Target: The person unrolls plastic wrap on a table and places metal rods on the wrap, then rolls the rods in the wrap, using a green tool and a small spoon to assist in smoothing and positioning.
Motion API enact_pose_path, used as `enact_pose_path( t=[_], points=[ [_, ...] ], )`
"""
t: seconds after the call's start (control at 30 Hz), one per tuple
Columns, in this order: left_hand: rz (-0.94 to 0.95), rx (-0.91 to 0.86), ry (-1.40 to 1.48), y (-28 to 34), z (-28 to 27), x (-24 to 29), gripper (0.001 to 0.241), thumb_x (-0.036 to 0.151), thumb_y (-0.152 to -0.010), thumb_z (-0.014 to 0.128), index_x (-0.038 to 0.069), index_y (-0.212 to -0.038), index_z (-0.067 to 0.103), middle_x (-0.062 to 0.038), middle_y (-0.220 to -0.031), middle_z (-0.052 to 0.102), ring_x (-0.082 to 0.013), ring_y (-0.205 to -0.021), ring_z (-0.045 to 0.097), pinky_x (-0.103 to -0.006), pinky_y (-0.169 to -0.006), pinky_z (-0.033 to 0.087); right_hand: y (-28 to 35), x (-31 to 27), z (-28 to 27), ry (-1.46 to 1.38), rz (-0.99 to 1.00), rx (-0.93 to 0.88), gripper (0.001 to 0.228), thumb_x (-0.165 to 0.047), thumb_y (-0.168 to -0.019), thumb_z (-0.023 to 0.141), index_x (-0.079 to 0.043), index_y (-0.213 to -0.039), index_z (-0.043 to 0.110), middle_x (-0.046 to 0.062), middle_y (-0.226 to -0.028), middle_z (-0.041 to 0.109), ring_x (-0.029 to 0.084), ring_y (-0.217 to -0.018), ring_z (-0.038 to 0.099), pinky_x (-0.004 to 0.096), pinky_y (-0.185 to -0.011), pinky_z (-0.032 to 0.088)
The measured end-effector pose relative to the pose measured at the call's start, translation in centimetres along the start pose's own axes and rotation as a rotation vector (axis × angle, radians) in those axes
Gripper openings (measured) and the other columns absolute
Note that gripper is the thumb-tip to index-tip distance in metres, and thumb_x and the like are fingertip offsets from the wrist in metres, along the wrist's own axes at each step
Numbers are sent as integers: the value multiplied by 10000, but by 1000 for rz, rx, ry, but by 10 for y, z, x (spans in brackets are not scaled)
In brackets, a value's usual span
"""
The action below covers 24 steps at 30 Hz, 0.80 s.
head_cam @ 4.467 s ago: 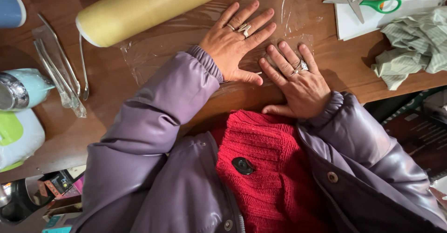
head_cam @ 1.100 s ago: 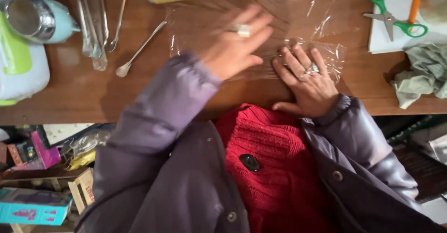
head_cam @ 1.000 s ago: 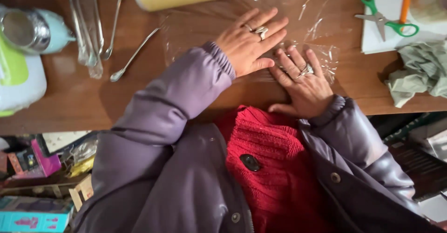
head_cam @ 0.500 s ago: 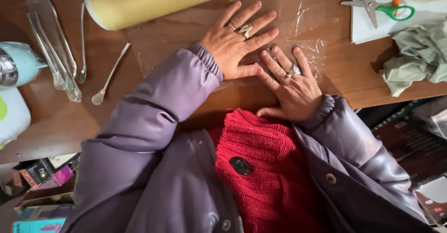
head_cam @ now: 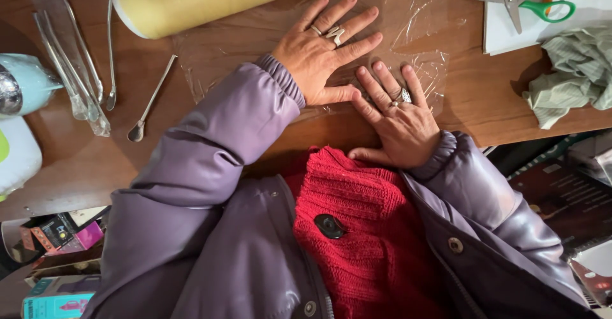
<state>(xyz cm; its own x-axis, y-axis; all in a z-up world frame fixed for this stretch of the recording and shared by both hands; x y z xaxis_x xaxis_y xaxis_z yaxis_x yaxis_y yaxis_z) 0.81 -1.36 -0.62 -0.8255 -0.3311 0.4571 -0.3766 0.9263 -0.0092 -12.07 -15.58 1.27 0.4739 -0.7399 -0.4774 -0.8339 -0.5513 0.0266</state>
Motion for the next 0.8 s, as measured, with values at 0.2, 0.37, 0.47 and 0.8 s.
enact_pose_path(
  t=[0.2, 0.37, 0.47, 0.8],
  points=[
    [12, 19, 0, 1, 0, 0, 884, 643, -947, 708, 129, -1620, 453, -123, -1683, 243, -368, -1537, 114, -575, -1231, 50, -1, -3, 0, 31, 16, -1, 1047, -782, -888, 485, -2, -1584, 422, 268, -1669, 288, 450, -1556, 209, 662, -1221, 71],
    [16, 9, -6, 2, 1, -1, 900, 645, -944, 717, 140, -1634, 436, -108, -1690, 215, -358, -1540, 91, -573, -1234, 44, 0, -5, 0, 23, 30, 9, 1056, -790, -887, 479, 8, -1578, 439, 264, -1671, 281, 434, -1561, 188, 653, -1224, 62],
    [26, 18, -4, 2, 0, -1, 902, 653, -947, 713, 125, -1627, 446, -118, -1686, 222, -367, -1536, 93, -572, -1234, 48, 1, -6, 0, 27, 28, 21, 1048, -793, -896, 472, -4, -1584, 436, 262, -1671, 275, 437, -1560, 184, 661, -1223, 71],
    [33, 17, 0, 1, -2, 0, 939, 626, -901, 763, 121, -1625, 444, -134, -1682, 228, -372, -1534, 103, -573, -1230, 48, 4, -10, 0, 42, 45, 24, 1056, -795, -877, 493, -14, -1585, 434, 265, -1667, 278, 436, -1557, 209, 672, -1215, 112]
  ],
)
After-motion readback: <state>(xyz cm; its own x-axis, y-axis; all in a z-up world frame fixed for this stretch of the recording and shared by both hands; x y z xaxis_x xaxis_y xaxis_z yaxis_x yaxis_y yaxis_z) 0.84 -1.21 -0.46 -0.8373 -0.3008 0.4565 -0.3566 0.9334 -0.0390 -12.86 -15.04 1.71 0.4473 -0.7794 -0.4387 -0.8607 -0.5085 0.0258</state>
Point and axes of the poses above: each hand's wrist, its own y-axis away from the middle knuckle, its own z-axis out of the palm, x = y × z, the point moved 5 cm from there along -y, towards the middle knuckle
